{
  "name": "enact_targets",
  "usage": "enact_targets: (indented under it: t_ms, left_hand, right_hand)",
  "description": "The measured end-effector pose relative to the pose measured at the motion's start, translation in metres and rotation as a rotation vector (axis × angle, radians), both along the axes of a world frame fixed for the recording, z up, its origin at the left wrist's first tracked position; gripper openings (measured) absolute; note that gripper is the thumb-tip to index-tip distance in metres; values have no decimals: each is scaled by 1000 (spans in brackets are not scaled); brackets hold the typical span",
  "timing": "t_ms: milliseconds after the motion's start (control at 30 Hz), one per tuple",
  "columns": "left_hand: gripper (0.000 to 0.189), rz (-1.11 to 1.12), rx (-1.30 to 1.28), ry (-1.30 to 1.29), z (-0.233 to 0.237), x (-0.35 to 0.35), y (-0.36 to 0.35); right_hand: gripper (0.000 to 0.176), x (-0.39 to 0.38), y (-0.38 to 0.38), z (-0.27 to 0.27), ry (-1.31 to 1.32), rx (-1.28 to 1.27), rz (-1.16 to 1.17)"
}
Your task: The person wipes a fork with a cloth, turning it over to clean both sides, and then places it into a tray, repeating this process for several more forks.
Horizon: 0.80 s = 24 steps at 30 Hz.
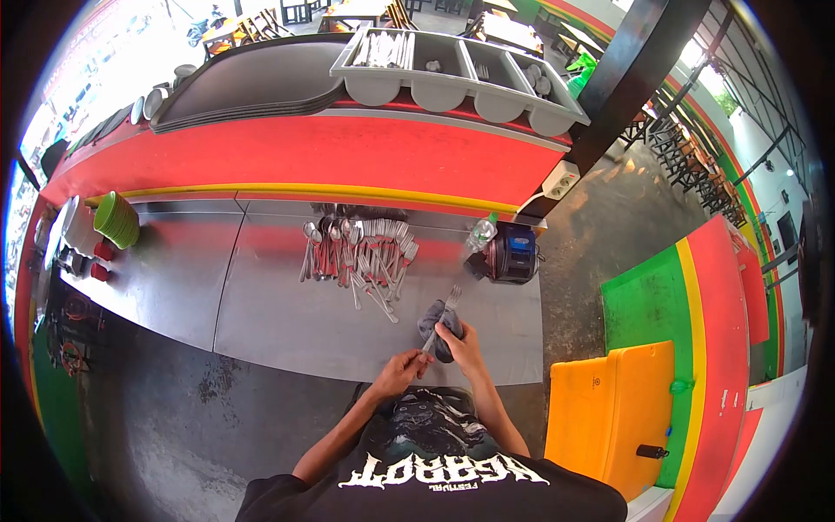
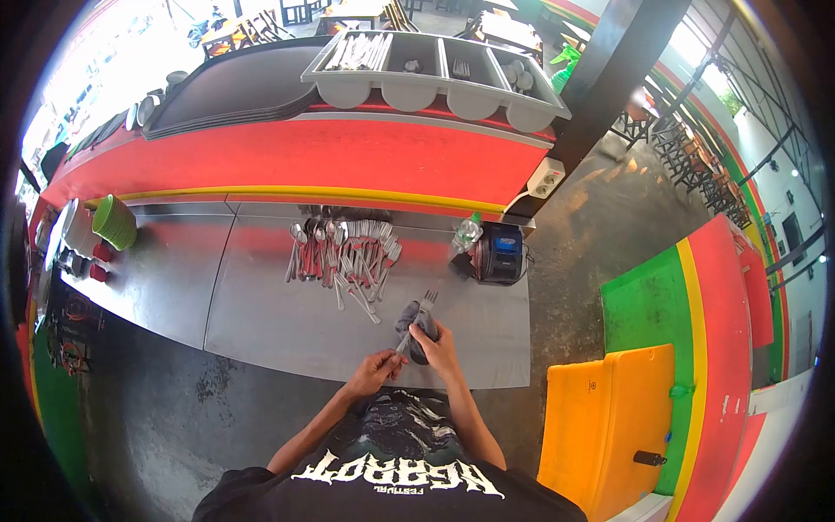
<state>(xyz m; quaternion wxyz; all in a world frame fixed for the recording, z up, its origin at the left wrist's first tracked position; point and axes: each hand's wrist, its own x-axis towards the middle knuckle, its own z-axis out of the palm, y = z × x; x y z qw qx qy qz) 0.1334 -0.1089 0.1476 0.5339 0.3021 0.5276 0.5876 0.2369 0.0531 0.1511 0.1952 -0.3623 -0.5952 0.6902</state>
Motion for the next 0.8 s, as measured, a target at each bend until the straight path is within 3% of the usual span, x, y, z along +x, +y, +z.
enact_targets:
  t_ms: [133,267,367,400,500,533,800]
  left_hand:
    - [34,129,-33,-78,-3,-4,3]
    - [35,268,-58,-36,-2,-8,7]
    - [34,282,-71,-41,2,-9,9]
    - [32,268,-54,-37,-3,-9,10]
    - [23,328,58,194,-28,3,17]
    - [21,368,108,309,-34,7,19]
    - [22,49,-51,212,7,-12,15]
  right_hand:
    - [32,-3,-5,8,10,63,-232]
    - [31,2,-1,22,17,295,-391]
    - [30,8,-7,45,116,257,-212]
    - [27,16,-10,45,9,200,-100]
    - [24,15,-28,58,74,594,211]
    - [24,12,-34,56,75,635,179]
    - [21,3,-35,45,26,800,-47]
